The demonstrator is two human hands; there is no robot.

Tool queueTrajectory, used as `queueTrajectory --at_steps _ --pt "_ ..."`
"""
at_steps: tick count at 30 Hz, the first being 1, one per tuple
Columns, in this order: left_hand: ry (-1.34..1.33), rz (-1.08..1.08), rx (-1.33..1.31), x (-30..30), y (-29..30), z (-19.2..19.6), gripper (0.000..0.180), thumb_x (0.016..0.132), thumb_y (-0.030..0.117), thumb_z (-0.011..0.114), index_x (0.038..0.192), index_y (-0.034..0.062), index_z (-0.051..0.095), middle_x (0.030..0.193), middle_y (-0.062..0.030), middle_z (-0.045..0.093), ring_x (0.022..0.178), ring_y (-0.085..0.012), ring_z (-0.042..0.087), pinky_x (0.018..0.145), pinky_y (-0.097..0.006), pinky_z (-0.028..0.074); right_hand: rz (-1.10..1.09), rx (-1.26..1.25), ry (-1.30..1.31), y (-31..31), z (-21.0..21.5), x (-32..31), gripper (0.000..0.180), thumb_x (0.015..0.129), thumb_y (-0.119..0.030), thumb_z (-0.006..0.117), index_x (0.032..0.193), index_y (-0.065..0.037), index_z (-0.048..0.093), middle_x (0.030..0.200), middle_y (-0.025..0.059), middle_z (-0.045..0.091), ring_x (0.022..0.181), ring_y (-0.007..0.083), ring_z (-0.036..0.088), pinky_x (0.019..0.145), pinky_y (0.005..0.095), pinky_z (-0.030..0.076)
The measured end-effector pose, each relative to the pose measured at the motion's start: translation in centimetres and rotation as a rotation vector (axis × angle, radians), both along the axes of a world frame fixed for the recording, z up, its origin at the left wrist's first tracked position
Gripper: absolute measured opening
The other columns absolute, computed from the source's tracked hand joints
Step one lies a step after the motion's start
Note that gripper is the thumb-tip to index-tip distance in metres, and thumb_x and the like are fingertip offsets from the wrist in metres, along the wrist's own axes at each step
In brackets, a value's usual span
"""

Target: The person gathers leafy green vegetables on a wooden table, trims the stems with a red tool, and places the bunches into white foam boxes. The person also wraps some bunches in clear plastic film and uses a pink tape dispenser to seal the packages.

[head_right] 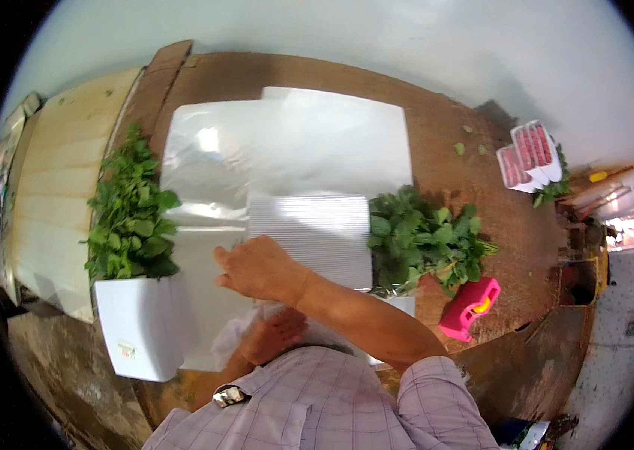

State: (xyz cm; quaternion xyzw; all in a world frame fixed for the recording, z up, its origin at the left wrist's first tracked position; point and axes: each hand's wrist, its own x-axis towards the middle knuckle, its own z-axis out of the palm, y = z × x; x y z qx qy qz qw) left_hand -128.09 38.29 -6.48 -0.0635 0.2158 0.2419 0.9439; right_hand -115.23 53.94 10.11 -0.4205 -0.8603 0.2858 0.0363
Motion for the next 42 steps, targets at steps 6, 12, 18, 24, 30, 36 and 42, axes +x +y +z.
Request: queueTrajectory --at_steps 6,12,18,24,30,36,42 --pt "0.190 0.362 0.269 -0.8 17.2 -1.1 0.078 0.091 0.066 0.038 0.137 0.0042 0.041 0.135 -0.0140 0.050 0.124 -0.0296 0.047 0.101 -0.045 0.041 -0.109 0.179 0.260 0.3 0.4 1.6 0.037 0.089 -0.037 0.059 0.084 -0.002 0.047 0.060 0.0135 0.059 0.060 0.0342 0.063 0.053 0.0428 0.047" --pt "0.473 0.031 0.547 4.5 39.0 -3.0 0.051 0.088 0.044 0.066 0.117 0.0045 0.054 0.112 -0.0124 0.062 0.099 -0.0257 0.062 0.084 -0.040 0.051 -0.132 -0.028 0.226 -1.1 -1.2 0.4 0.030 0.086 -0.028 0.063 0.092 -0.001 0.051 0.074 0.0169 0.062 0.062 0.0320 0.063 0.052 0.0429 0.048" --pt "0.983 0.157 0.836 10.8 47.7 -1.7 0.025 0.088 0.026 0.064 0.101 0.0039 0.062 0.084 -0.0058 0.064 0.068 -0.0157 0.063 0.060 -0.027 0.054 -0.295 -0.232 0.547 -8.3 1.2 4.7 0.046 0.087 -0.028 0.066 0.124 -0.006 0.052 0.115 0.0144 0.059 0.097 0.0262 0.063 0.077 0.0386 0.052" --pt "0.871 0.365 1.371 11.7 45.7 9.6 0.023 0.090 0.018 0.062 0.104 0.0015 0.068 0.087 -0.0026 0.067 0.079 -0.0091 0.061 0.070 -0.024 0.050 -0.906 0.010 0.091 -15.7 -0.5 23.7 0.027 0.086 -0.018 0.067 0.110 -0.005 0.064 0.109 0.0099 0.065 0.094 0.0254 0.064 0.084 0.0397 0.051" --pt "0.838 0.541 1.859 6.5 24.1 20.6 0.019 0.085 -0.005 0.059 0.100 0.0031 0.067 0.094 -0.0068 0.069 0.084 -0.0095 0.061 0.077 -0.026 0.051 -0.794 0.520 0.299 -8.8 10.5 15.6 0.046 0.082 -0.016 0.073 0.123 -0.004 0.057 0.121 0.0159 0.061 0.113 0.0316 0.059 0.095 0.0383 0.048" --pt "0.893 0.451 2.131 1.2 10.8 20.8 0.024 0.071 -0.011 0.062 0.086 0.0064 0.066 0.093 -0.0084 0.070 0.095 -0.0296 0.066 0.081 -0.038 0.052 -0.058 0.552 -0.296 -6.8 10.8 12.6 0.036 0.079 -0.017 0.068 0.114 -0.010 0.062 0.108 0.0044 0.061 0.118 0.0277 0.050 0.112 0.0542 0.023" --pt "1.283 0.166 2.276 -2.5 5.9 18.9 0.017 0.069 -0.004 0.068 0.079 0.0084 0.064 0.100 -0.0042 0.069 0.111 -0.0293 0.060 0.097 -0.046 0.043 -0.100 0.669 -0.441 -14.7 5.5 20.5 0.005 0.071 -0.010 0.063 0.075 -0.012 0.059 0.077 0.0029 0.054 0.085 0.0230 0.051 0.084 0.0409 0.036"
